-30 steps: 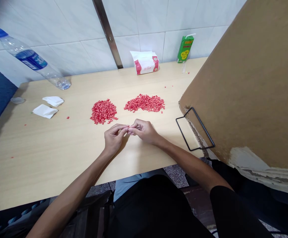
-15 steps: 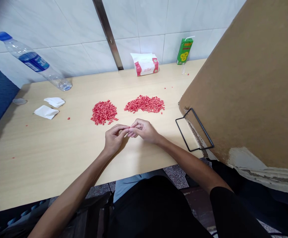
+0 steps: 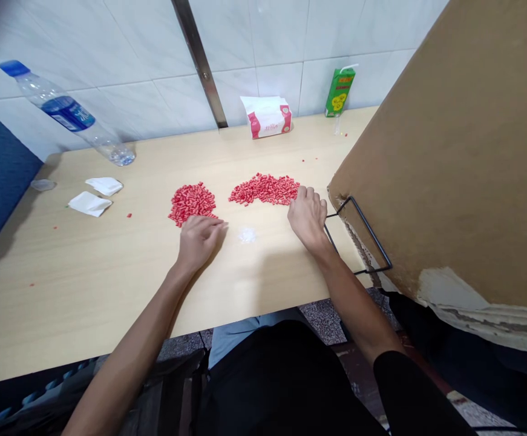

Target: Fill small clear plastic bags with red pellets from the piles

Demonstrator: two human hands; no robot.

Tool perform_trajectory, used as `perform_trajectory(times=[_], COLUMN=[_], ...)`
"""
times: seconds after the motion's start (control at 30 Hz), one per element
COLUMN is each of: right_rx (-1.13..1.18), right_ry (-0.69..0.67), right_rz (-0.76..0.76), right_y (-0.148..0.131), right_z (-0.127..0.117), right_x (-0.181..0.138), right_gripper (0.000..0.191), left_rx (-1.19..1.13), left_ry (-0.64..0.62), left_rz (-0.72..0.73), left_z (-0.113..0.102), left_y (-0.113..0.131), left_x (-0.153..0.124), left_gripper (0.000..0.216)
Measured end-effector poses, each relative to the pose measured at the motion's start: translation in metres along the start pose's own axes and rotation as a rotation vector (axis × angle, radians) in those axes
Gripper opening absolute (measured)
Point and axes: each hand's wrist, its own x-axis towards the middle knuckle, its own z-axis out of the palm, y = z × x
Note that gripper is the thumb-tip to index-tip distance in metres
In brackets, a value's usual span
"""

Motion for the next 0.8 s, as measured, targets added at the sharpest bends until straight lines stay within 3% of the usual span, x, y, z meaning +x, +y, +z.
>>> perform_trajectory(times=[0.1,0.17,0.33,0.57,0.7,0.8], right_rx=[-0.049,-0.062,-0.054,0.077,0.465,0.986], right_ry=[-0.066,-0.111,-0.163,-0.102,0.014,-0.104], right_rz=[0.014,0.009,-0.006,0.009,-0.012,0.008], right_y=[0.006,0.007,0.007,0.008,0.007,-0.001], right_z=[0.006,0.009,0.010,0.010,0.017,0.026], right_x=[0.003,0.004,0.006,0.006,0.008,0.005], right_gripper=[0.026,0.027,0.027,0.023,0.017,0.022], left_rx=[-0.028,-0.056,-0.081,-0.180,-0.196,-0.218], left_ry=[-0.249,-0.312,-0.309,-0.294,-0.285,-0.271], left_rz=[0.116,0.130,0.115,0.014,-0.065,-0.115], left_z=[0.006,0.009,0.011,0.006,0.007,0.008], left_y=[0.011,0.014,0.014,0.023,0.023,0.022], left_x=[-0.006,-0.008,-0.007,-0.006,-0.007,-0.009], left_gripper=[0.022,0.020,0.018,0.021,0.021,0.020])
